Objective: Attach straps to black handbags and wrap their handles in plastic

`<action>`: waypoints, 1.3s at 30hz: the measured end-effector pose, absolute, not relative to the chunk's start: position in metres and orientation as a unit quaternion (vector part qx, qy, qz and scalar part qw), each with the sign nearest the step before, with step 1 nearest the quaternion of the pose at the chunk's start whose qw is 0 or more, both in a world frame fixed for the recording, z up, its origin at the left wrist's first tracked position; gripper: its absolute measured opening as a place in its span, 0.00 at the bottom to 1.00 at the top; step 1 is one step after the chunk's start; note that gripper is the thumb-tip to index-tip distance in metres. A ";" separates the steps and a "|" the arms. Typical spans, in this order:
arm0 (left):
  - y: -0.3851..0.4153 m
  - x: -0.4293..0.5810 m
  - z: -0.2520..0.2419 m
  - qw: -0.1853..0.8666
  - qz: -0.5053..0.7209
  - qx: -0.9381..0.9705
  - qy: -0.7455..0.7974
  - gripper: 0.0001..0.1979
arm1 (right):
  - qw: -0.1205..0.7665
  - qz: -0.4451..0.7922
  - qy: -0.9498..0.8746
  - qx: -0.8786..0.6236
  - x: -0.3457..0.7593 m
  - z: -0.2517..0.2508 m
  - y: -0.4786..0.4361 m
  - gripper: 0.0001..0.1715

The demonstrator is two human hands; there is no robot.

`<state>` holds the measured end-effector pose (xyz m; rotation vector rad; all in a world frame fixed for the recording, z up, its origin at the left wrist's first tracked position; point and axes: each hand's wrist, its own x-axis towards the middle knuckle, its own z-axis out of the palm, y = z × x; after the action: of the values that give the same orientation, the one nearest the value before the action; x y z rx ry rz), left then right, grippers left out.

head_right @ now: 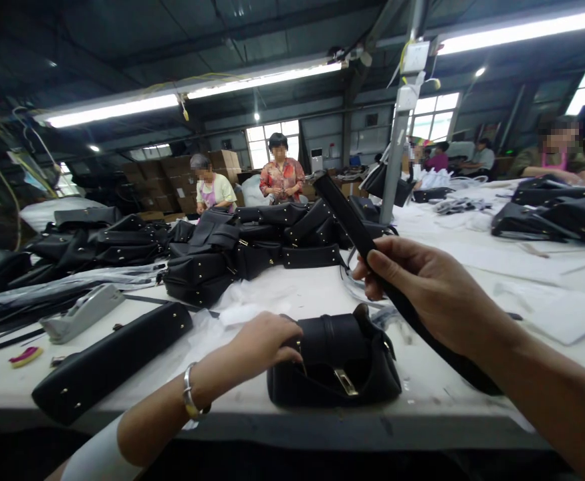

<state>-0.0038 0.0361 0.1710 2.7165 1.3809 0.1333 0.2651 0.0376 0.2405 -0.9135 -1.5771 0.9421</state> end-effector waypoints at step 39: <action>0.017 -0.006 0.143 0.388 0.604 0.565 0.407 0.21 | 0.409 0.656 -0.515 -0.370 0.204 0.139 0.023 0.27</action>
<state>-0.0063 0.0169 0.1426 1.4375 1.0366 1.5362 0.2035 0.0235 0.1387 -0.9324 -1.2971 1.6536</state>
